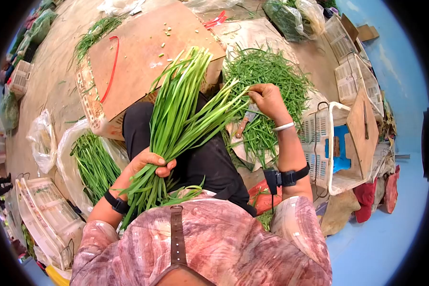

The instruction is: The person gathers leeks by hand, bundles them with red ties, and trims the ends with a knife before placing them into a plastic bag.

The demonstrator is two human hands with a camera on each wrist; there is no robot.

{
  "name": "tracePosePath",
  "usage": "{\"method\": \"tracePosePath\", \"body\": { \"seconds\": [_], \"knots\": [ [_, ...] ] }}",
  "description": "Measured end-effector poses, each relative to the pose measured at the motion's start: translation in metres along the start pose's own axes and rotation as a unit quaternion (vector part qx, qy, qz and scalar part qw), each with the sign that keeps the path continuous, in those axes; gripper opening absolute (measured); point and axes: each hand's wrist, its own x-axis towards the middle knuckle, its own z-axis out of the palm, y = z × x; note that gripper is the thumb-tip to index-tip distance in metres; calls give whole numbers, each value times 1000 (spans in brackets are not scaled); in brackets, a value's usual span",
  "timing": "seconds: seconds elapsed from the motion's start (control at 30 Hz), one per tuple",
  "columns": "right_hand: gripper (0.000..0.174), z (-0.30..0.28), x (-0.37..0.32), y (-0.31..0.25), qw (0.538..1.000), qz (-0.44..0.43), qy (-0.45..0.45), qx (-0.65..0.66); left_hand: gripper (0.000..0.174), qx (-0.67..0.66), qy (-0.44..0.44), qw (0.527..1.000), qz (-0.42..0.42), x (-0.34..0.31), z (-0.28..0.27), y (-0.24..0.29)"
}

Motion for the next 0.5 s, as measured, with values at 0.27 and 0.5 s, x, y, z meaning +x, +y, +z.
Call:
{"method": "tracePosePath", "body": {
  "seconds": [0.27,0.5],
  "knots": [
    [15,7,22,49,978,-18,140,-154,49,23,-1,1000,-10,3,3,3],
    [42,-36,29,39,908,198,154,-336,52,46,11,999,-10,1,6,7]
  ]
}}
